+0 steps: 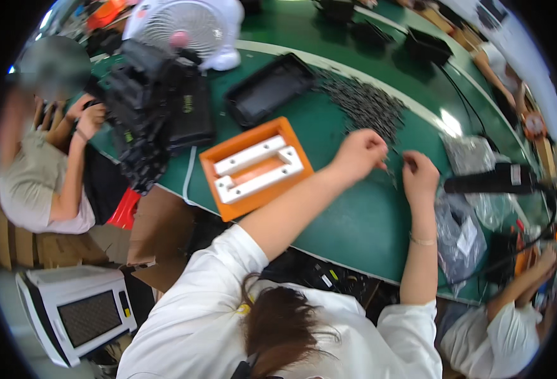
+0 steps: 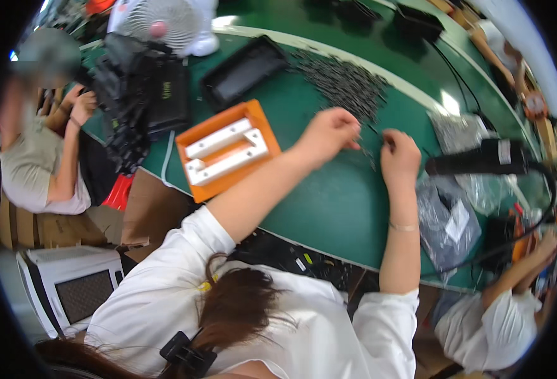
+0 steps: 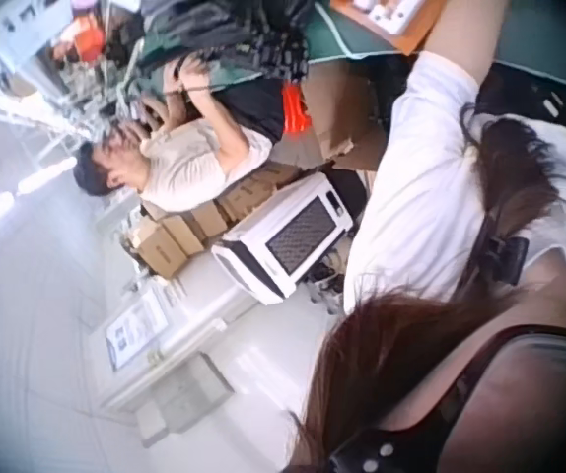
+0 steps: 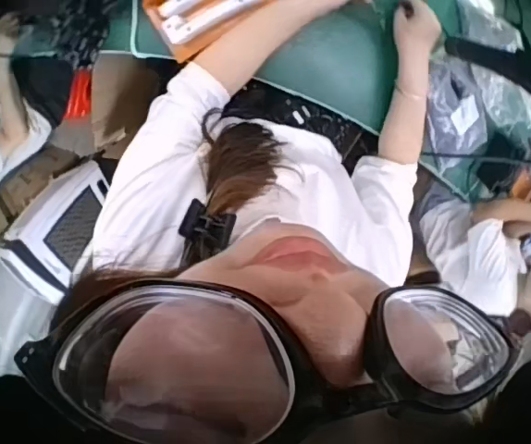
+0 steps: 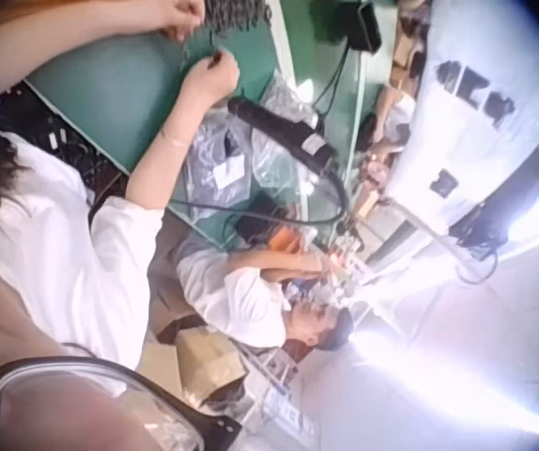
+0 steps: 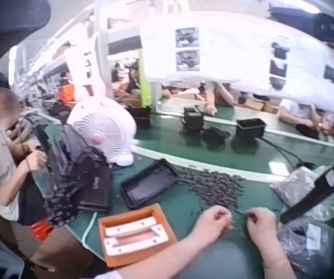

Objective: Manually assembling small plastic components on a production line.

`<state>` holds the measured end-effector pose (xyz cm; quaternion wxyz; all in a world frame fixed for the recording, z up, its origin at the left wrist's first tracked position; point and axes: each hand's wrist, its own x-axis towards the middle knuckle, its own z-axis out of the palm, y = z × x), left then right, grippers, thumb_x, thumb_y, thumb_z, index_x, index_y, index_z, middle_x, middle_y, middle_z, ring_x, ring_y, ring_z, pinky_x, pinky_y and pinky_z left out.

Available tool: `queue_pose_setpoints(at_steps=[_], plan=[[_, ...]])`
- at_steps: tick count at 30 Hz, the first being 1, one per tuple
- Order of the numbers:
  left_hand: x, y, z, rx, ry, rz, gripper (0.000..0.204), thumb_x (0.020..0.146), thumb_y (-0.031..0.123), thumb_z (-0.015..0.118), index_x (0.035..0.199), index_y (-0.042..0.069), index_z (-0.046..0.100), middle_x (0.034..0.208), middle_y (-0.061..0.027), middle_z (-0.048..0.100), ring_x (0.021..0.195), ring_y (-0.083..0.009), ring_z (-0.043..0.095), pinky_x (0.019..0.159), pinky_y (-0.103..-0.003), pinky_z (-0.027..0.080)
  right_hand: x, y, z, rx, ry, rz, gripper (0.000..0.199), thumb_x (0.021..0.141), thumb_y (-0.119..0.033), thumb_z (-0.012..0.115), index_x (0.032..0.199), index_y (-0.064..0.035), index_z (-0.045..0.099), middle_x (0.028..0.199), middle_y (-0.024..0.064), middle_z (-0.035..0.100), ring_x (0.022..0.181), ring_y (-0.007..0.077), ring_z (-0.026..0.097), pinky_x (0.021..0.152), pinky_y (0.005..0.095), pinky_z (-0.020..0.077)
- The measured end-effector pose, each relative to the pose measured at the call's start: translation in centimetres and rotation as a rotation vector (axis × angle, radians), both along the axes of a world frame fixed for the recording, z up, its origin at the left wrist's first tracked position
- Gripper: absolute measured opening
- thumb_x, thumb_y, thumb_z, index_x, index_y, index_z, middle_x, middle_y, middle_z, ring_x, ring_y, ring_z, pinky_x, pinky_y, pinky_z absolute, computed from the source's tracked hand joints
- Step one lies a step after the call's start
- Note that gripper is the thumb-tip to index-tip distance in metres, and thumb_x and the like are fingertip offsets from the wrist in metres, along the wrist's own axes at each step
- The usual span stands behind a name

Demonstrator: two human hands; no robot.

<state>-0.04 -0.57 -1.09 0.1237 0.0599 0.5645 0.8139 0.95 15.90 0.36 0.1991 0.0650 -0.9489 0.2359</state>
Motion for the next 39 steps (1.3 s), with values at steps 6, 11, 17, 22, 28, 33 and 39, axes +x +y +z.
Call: queue_pose_setpoints(at_steps=[6,11,17,22,28,33,39], plan=[[0.1,-0.2,0.6,0.023,-0.089,0.0,0.009,0.083,0.007,0.054,0.089,0.0,0.052,0.078,-0.0062,0.056,0.067,-0.0136,0.057,0.064,-0.025,0.05,0.0,0.3,-0.4,-0.012,0.133,0.051,0.013,0.068,0.0,0.055,0.079,-0.0033,0.06,0.074,0.0114,0.056,0.065,0.0283,0.056,0.061,0.0346,0.0459],[0.2,-0.4,1.2,-0.039,-0.111,0.005,0.009,0.084,0.007,0.054,0.089,0.0,0.052,0.078,-0.0056,0.056,0.068,-0.0131,0.057,0.065,-0.025,0.05,0.0,0.0,0.1,-0.138,0.105,0.065,0.011,0.069,0.002,0.056,0.079,-0.0018,0.059,0.072,0.0096,0.055,0.06,0.0212,0.057,0.057,0.0295,0.0462],[0.2,-0.3,1.1,-0.033,-0.115,0.01,0.008,0.084,0.006,0.053,0.089,0.0,0.051,0.077,-0.0051,0.056,0.068,-0.0121,0.056,0.066,-0.025,0.051,-0.6,0.2,-1.0,-0.335,0.057,0.076,0.017,0.069,0.003,0.056,0.085,-0.0018,0.056,0.07,0.0082,0.053,0.058,0.0153,0.056,0.054,0.025,0.0458],[0.1,-0.3,1.1,-0.035,-0.117,0.005,0.008,0.084,0.006,0.053,0.089,0.0,0.051,0.077,-0.0048,0.055,0.068,-0.0115,0.056,0.067,-0.026,0.051,-0.9,0.0,-1.6,-0.488,0.027,0.065,0.015,0.071,0.003,0.055,0.085,-0.0013,0.055,0.071,0.007,0.054,0.057,0.0128,0.055,0.055,0.0235,0.0458],[0.2,-0.3,1.1,-0.029,-0.11,0.004,0.008,0.084,0.007,0.053,0.089,0.0,0.052,0.077,-0.0046,0.055,0.068,-0.0113,0.056,0.066,-0.025,0.051,-0.6,-0.3,-1.2,-0.457,0.001,0.113,0.009,0.072,0.0,0.056,0.081,-0.0014,0.056,0.073,0.0068,0.056,0.06,0.0138,0.056,0.054,0.0242,0.046],[0.2,-0.3,1.1,-0.014,-0.091,-0.011,0.009,0.085,0.008,0.053,0.089,0.0,0.051,0.078,-0.0046,0.055,0.068,-0.0115,0.056,0.065,-0.025,0.051,-0.5,-0.2,-1.1,-0.105,0.058,0.1,0.008,0.07,-0.004,0.059,0.078,-0.0025,0.057,0.073,0.0083,0.054,0.068,0.0222,0.055,0.063,0.0314,0.0453],[0.2,-0.2,1.0,-0.024,-0.085,-0.01,0.009,0.085,0.008,0.053,0.089,0.0,0.051,0.078,-0.0052,0.055,0.068,-0.0118,0.056,0.065,-0.025,0.05,-0.5,-0.2,-1.3,-0.127,0.072,0.13,0.009,0.069,-0.003,0.06,0.078,-0.0034,0.059,0.072,0.0085,0.053,0.07,0.0223,0.054,0.065,0.0328,0.0443]])
